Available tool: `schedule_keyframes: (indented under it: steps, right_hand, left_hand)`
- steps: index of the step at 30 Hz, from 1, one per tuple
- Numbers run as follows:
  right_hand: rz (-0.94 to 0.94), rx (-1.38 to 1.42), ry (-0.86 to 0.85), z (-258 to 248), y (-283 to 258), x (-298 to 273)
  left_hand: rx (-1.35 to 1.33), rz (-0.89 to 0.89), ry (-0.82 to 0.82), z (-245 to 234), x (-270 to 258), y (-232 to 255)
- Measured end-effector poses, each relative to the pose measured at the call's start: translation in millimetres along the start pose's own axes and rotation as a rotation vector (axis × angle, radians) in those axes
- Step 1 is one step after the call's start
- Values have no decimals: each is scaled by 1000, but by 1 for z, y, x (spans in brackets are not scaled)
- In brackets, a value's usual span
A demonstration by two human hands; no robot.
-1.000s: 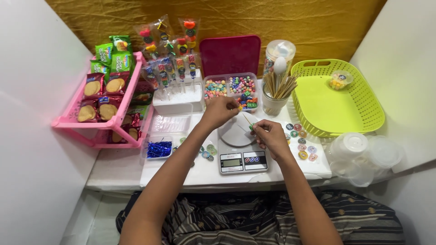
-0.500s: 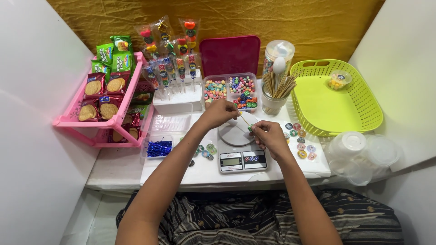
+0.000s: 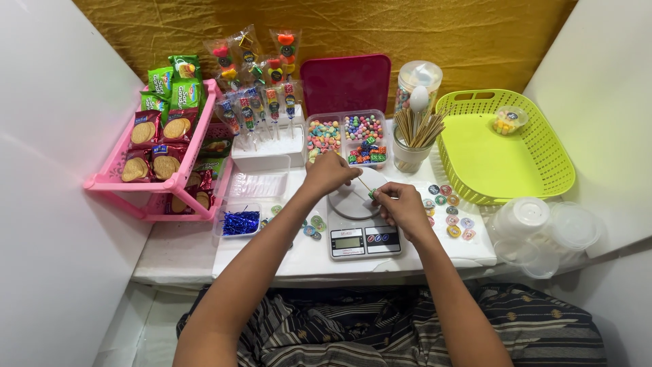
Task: Weighing small colorful candies on a digital scale and organizing them into containers at a packing station.
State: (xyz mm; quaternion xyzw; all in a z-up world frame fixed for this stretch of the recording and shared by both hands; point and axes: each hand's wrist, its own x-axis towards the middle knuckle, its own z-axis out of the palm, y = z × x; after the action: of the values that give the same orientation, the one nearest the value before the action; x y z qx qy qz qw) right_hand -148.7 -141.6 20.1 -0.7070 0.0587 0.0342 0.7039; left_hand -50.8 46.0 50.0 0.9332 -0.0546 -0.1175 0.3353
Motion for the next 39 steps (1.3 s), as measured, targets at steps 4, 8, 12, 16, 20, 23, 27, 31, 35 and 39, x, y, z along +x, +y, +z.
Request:
schedule_keyframes:
  steps: [4,8,12,16,20,23,27,31,35,39]
  right_hand:
    - [-18,-21,24,1,1,1]
    - [-48,-61,75,1,4,3]
    - [-44,-111,134,2,0,1]
    - [-41,-133,170,6,-3,-3]
    - [-61,-150,213,5,-2,-5]
    - [-83,-130,237,5,3,-2]
    - [-101,-58,261,6,4,-1]
    - [-103,-11,271,8,9,3]
    - [-94,176,216,12,3,-1]
    - [-125,242,150,14,10,2]
  left_hand:
    - [-4,-72,47,7,-3,9]
    - [-9,-96,111,13,-7,17]
    - [-64,-116,184,18,-23,31]
    - [-78,-110,211,38,-22,34]
    - [-156,-166,219,64,-14,28]
    - [-202,-169,210,67,-17,29]
    - [-267,-132,208,61,-29,31]
    - [-315,-85,193,35,-59,50]
    - [-346,-67,217,34,-63,41]
    - [-507,-73,249,52,-56,25]
